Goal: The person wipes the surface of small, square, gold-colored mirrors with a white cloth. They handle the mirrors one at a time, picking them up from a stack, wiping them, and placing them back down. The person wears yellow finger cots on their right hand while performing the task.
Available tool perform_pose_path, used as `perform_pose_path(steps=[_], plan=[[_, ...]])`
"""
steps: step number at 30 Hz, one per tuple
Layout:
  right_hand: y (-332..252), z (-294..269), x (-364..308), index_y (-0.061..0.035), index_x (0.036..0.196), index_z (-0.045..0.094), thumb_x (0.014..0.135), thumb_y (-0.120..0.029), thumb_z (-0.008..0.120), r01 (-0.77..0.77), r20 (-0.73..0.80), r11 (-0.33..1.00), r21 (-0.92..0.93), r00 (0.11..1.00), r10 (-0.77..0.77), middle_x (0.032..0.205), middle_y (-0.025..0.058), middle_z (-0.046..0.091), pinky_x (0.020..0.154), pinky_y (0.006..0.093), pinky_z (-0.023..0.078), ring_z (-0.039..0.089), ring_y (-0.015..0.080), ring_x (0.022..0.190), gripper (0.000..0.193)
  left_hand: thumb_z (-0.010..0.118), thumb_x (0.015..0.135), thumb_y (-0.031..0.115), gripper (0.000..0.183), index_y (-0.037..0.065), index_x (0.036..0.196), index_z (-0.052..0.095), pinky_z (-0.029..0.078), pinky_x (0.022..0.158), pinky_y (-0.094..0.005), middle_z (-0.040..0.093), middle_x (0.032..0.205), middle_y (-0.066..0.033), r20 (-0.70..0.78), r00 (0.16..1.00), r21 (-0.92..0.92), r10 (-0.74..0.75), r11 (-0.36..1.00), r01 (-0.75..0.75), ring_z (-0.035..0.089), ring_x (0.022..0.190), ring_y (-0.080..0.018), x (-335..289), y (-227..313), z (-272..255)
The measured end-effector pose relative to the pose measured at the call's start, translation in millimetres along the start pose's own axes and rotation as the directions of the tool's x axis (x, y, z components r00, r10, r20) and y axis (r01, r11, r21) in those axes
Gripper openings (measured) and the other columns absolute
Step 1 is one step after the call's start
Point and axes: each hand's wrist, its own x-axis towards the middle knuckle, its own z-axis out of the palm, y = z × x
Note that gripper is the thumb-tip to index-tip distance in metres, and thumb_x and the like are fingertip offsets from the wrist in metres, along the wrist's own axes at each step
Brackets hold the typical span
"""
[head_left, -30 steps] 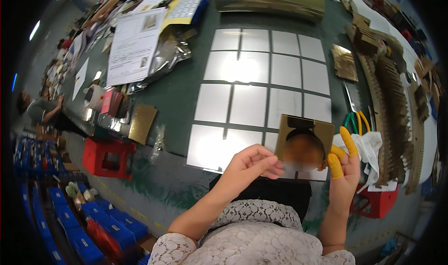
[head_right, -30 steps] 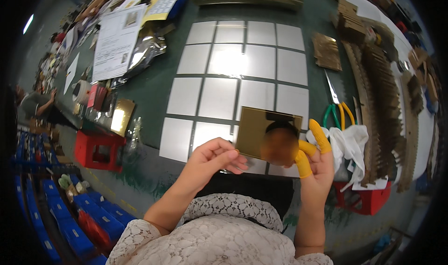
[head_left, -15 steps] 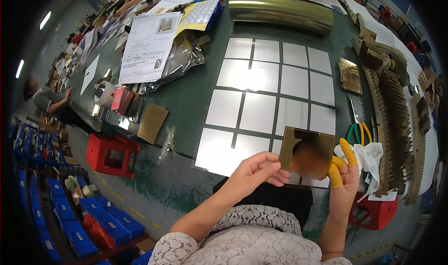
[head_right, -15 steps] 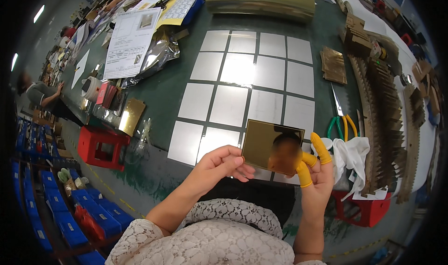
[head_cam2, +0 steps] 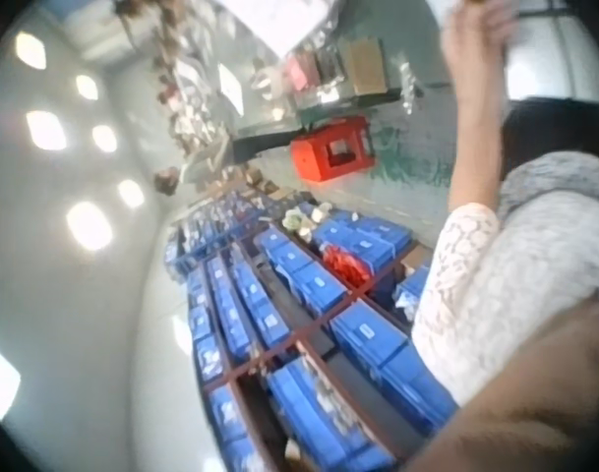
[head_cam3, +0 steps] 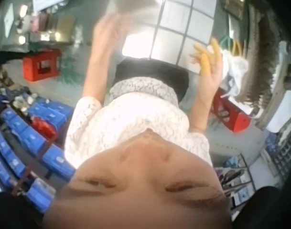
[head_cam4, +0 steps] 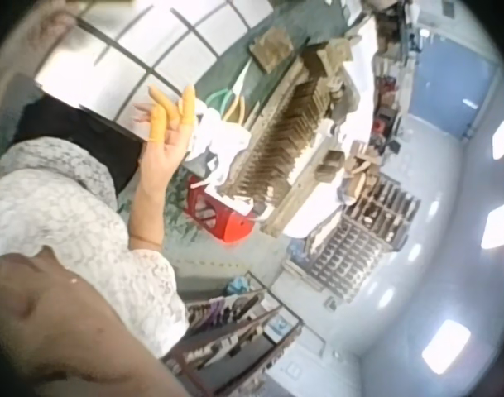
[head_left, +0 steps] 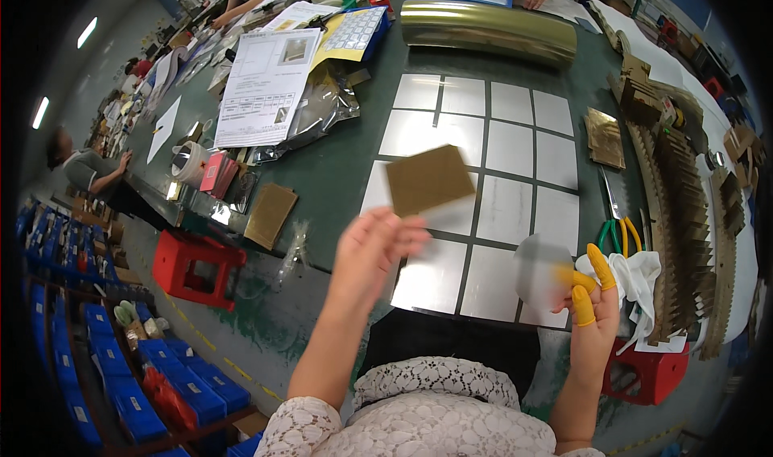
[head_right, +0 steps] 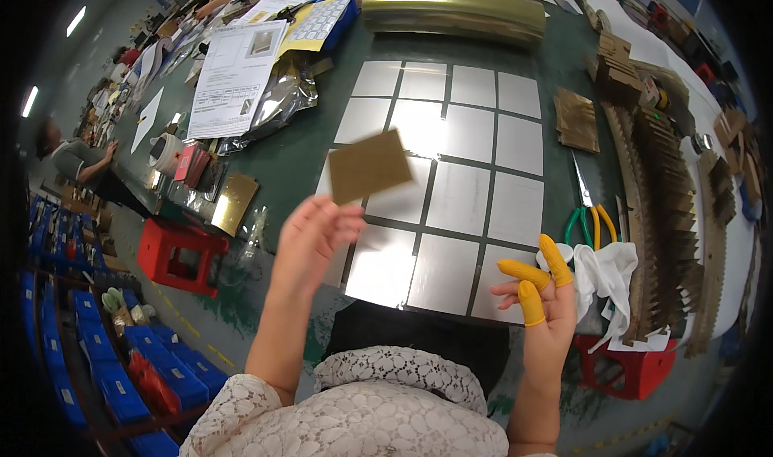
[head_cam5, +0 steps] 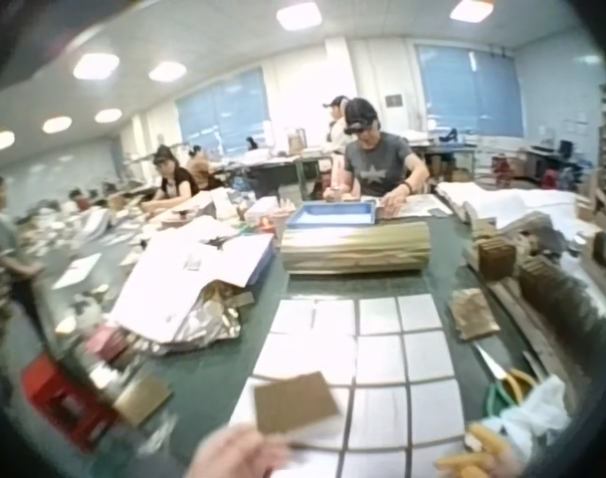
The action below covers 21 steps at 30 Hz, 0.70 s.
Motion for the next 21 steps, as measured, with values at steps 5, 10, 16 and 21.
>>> perform_pose_path(steps=[5, 10, 16, 21], plan=[[-1, -4, 0, 0.0014, 0.140, 0.034, 0.099, -0.008, 0.047, 0.002, -0.002, 1.000, -0.015, 1.000, -0.002, 0.112, 0.0210, 0.064, 0.069, 0.0253, 0.052, 0.067, 0.0203, 0.084, 0.045, 0.051, 0.095, 0.005, 0.019, -0.005, 0.111, 0.048, 0.058, 0.078, -0.0276, 0.062, 0.113, -0.0248, -0.293, 0.939, 0.048, 0.181, 0.983, -0.174, 0.067, 0.094, -0.0248, 35, 18, -52], [0, -4, 3, 0.0016, 0.141, 0.034, 0.098, -0.007, 0.046, 0.014, 0.016, 1.000, -0.021, 1.000, -0.014, 0.111, 0.0209, 0.064, 0.069, 0.0251, 0.052, 0.067, 0.0203, 0.084, 0.045, 0.045, 0.096, 0.003, 0.028, -0.012, 0.119, 0.045, 0.057, 0.086, -0.0305, 0.058, 0.120, -0.0277, -0.323, 0.937, 0.066, 0.135, 0.991, -0.120, 0.064, 0.105, -0.0299, 54, 22, -87], [3, -4, 4, 0.0012, 0.141, 0.034, 0.098, -0.006, 0.046, 0.013, 0.007, 0.999, -0.043, 1.000, -0.013, 0.110, 0.0203, 0.064, 0.069, 0.0245, 0.051, 0.066, 0.0196, 0.084, 0.045, 0.043, 0.095, 0.000, 0.040, -0.017, 0.130, 0.034, 0.055, 0.093, -0.0353, 0.051, 0.125, -0.0343, -0.352, 0.923, 0.041, 0.158, 0.987, -0.153, 0.059, 0.112, -0.0377, 54, 30, -99], [6, -2, 6, 0.0009, 0.140, 0.036, 0.098, -0.007, 0.047, 0.014, 0.018, 0.998, -0.061, 1.000, -0.013, 0.110, 0.0195, 0.064, 0.069, 0.0242, 0.050, 0.066, 0.0186, 0.084, 0.044, 0.040, 0.093, -0.003, 0.050, -0.017, 0.138, 0.023, 0.053, 0.096, -0.0380, 0.047, 0.128, -0.0368, -0.327, 0.934, 0.006, 0.146, 0.988, -0.153, 0.056, 0.116, -0.0411, 50, 36, -106]])
